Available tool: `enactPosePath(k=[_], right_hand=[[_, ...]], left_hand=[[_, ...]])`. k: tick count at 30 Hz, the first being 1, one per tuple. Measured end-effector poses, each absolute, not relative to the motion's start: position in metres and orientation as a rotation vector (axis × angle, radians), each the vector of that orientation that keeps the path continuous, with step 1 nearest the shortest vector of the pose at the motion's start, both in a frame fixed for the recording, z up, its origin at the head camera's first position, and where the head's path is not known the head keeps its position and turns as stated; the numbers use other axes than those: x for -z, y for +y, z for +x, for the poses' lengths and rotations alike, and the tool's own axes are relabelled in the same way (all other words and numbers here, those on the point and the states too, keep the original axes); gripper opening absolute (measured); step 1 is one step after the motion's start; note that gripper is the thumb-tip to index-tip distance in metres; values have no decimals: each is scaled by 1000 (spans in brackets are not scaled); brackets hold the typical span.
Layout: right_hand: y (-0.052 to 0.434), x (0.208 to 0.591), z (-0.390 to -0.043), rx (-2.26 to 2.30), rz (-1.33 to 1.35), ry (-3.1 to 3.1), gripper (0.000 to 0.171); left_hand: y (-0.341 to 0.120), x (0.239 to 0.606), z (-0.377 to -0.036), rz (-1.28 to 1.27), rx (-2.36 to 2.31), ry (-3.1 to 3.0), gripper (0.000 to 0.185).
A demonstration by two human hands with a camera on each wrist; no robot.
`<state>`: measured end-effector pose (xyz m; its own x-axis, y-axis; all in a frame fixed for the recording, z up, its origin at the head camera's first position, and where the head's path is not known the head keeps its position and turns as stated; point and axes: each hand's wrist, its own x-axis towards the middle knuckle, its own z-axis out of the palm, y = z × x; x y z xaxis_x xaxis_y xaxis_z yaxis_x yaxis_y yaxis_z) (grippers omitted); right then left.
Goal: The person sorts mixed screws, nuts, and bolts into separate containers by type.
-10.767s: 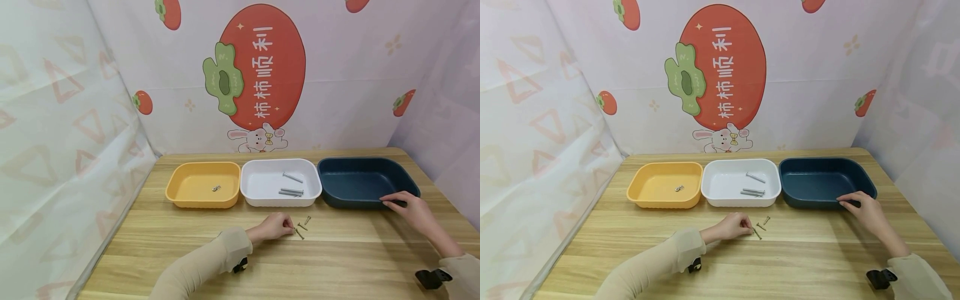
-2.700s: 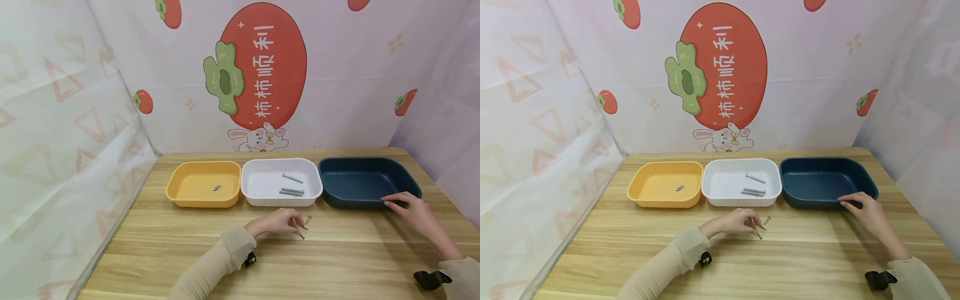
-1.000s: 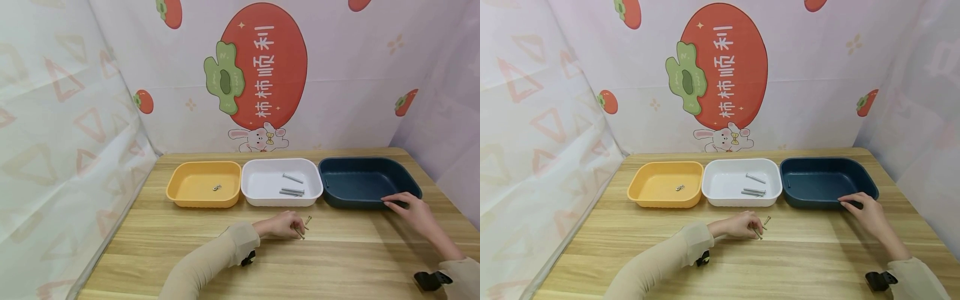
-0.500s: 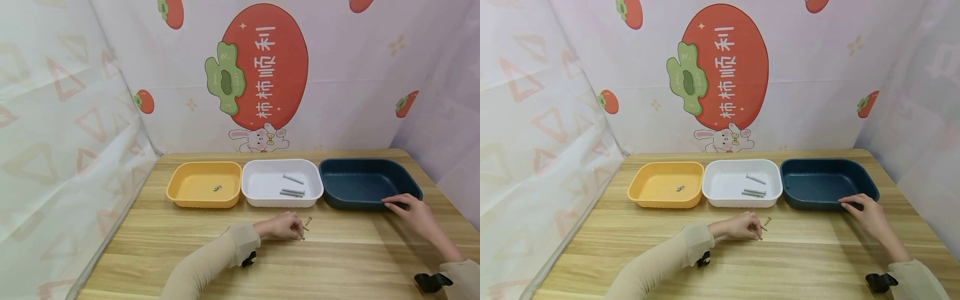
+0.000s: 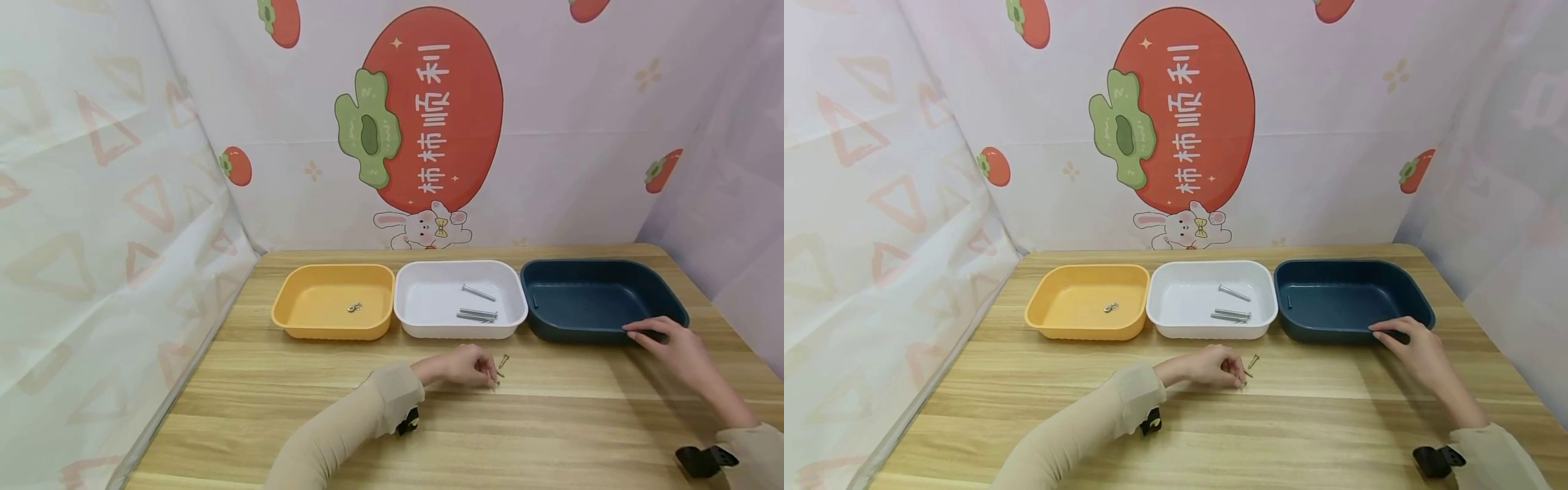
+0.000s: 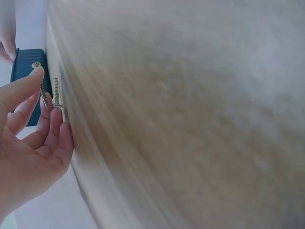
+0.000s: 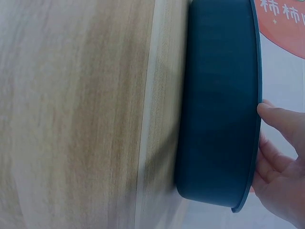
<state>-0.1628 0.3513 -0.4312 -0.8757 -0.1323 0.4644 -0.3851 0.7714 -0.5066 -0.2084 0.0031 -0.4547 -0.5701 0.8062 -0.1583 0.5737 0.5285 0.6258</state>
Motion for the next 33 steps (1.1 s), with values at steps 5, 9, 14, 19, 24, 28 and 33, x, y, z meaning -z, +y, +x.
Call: enactPosePath(k=[5,9,14,19,24,28,33], right_hand=[[351,432,-163,-851,397,-2554,11],[351,432,-163,-851,393,-2555,11],[351,431,-163,-850,397,-2554,11],[350,431,-163,-856,399,-2551,11],[350,432,-163,-861,392,-2553,10],[350,432,-163,-866,395,-2549,10],[351,433,-163,-878,389,-2554,11]], left_hand=[[5,453,-209,1112,-769,2334,4],[8,449,-208,1108,-805,2326,4],[11,445,-208,1132,-843,2319,5],[15,442,-207,1147,-889,2326,7],[19,439,-206,1159,-923,2336,8],[23,436,-206,1147,-966,2314,8],[29,434,-207,1172,-989,2308,9]])
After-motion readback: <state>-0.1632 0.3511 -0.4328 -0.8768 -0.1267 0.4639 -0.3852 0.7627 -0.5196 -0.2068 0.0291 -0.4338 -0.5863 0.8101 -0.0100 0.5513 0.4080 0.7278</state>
